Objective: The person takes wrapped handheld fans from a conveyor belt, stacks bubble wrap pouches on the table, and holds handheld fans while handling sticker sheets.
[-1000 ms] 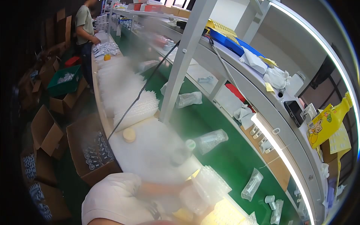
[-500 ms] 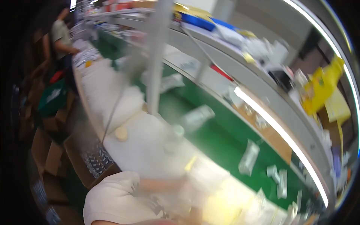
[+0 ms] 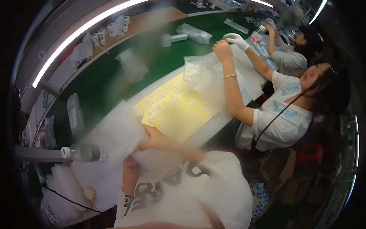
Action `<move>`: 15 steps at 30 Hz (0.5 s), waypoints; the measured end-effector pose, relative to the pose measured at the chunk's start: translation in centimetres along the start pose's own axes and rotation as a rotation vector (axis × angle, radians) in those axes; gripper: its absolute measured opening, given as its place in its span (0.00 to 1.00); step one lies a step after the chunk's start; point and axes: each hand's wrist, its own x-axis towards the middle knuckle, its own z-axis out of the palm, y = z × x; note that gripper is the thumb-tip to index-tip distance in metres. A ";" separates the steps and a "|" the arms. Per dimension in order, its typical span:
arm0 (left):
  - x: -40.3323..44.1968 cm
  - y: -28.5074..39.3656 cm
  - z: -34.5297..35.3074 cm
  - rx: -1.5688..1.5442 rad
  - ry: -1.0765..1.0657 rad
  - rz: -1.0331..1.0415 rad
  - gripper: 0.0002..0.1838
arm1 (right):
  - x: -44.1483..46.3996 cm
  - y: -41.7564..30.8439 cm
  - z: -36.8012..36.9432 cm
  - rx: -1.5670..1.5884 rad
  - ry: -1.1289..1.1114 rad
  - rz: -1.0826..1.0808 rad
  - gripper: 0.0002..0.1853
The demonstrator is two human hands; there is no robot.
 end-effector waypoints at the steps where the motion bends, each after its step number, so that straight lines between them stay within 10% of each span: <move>1: -0.3 1.6 2.2 -0.090 -0.007 -0.049 0.31 | -0.5 -1.3 -0.7 -0.042 -0.003 0.011 0.26; 5: 0.5 4.5 11.8 -0.245 0.157 -0.187 0.37 | -1.3 -3.8 -2.9 -0.233 -0.024 0.071 0.23; 9: 0.2 5.1 12.6 0.268 0.244 -0.249 0.32 | -1.2 -3.0 -5.7 -0.525 0.056 -0.007 0.22; 15: 2.8 3.1 17.1 0.085 -0.170 0.021 0.38 | -4.3 -4.9 -10.2 0.790 0.220 0.201 0.22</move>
